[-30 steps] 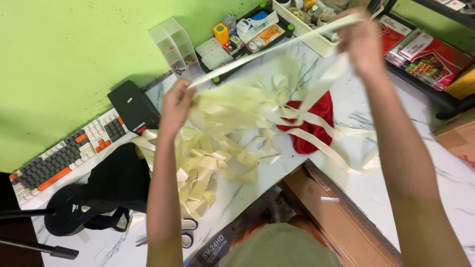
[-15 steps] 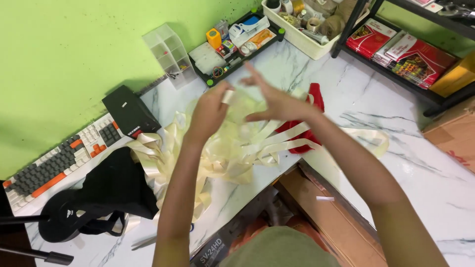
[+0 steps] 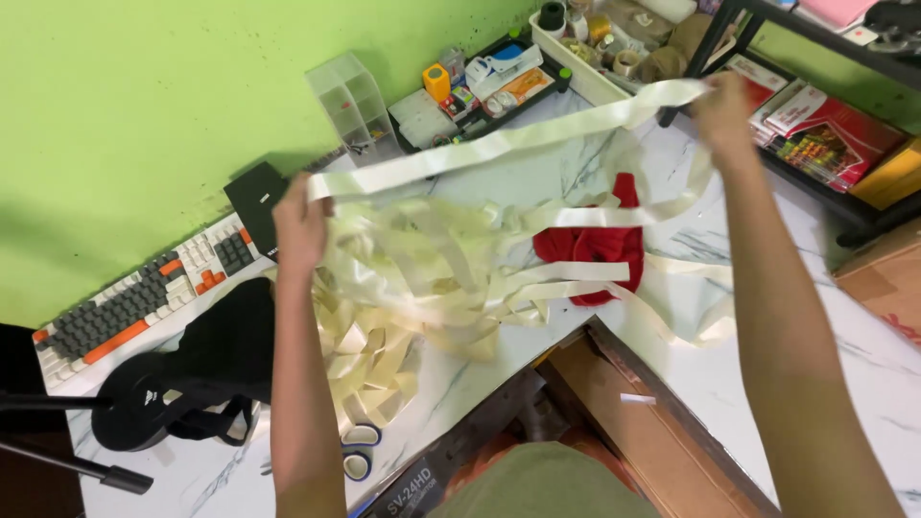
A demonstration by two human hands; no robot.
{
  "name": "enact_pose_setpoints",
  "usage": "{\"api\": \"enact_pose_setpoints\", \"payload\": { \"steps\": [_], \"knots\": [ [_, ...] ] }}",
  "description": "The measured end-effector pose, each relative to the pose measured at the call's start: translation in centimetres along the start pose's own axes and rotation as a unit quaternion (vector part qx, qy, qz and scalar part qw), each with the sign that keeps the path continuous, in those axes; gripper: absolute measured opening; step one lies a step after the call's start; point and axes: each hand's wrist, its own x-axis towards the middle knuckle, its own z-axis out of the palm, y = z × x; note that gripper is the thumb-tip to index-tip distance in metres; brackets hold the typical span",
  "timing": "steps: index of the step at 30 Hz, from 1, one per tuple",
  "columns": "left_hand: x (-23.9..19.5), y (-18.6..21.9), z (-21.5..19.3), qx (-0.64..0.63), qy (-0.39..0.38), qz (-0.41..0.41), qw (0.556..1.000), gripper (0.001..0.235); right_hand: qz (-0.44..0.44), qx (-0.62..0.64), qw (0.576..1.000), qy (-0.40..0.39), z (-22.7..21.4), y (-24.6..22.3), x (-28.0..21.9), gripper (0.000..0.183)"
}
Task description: The person handles a white tote bag and a small iron on a round table, then moves to a desk to manipulate a long cream-colored ribbon. They fold and arrange the ribbon by hand, occasionally using a red cloth and a cardboard box, and finally cut a piece of the ribbon with scissors.
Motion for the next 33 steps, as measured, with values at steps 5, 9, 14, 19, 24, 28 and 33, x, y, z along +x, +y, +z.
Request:
{"api": "enact_pose_setpoints", "payload": {
  "steps": [5,9,14,19,24,28,33],
  "knots": [
    [-1.4,6.0,6.5,0.002,-0.118,0.091,0.989,0.020,-0.161,-0.213,0.900,-0.343,7.9,-22.1,-14.2,0.111],
    [-1.9,12.6,8.3,-0.028,-0.149,0.199,0.968,0.027,-0.280,0.085,0.841,-0.454,13.1,-26.8,-20.0,0.109],
    [-0.3,9.7,4.7,-0.006,-0.119,0.140,0.983,0.022,-0.068,0.143,0.940,-0.302,11.0,-20.7,-12.1,0.028],
    [0.2,3.6,2.5,0.097,-0.120,0.044,0.987,0.016,0.071,0.408,0.910,-0.016,3.9,-11.9,-3.3,0.024],
    [0.1,1.0,4.9,-0.085,-0.218,0.069,0.970,0.015,0.080,0.203,0.965,-0.148,2.6,-16.0,-6.7,0.032],
    [-1.5,5.5,10.5,-0.103,-0.290,0.048,0.950,0.028,0.086,0.172,0.930,-0.313,3.3,-27.1,-12.8,0.036],
    [-4.5,12.8,14.8,-0.192,-0.309,0.194,0.911,0.054,-0.012,0.293,0.850,-0.437,2.2,-33.1,-14.7,0.033]
  ]
}}
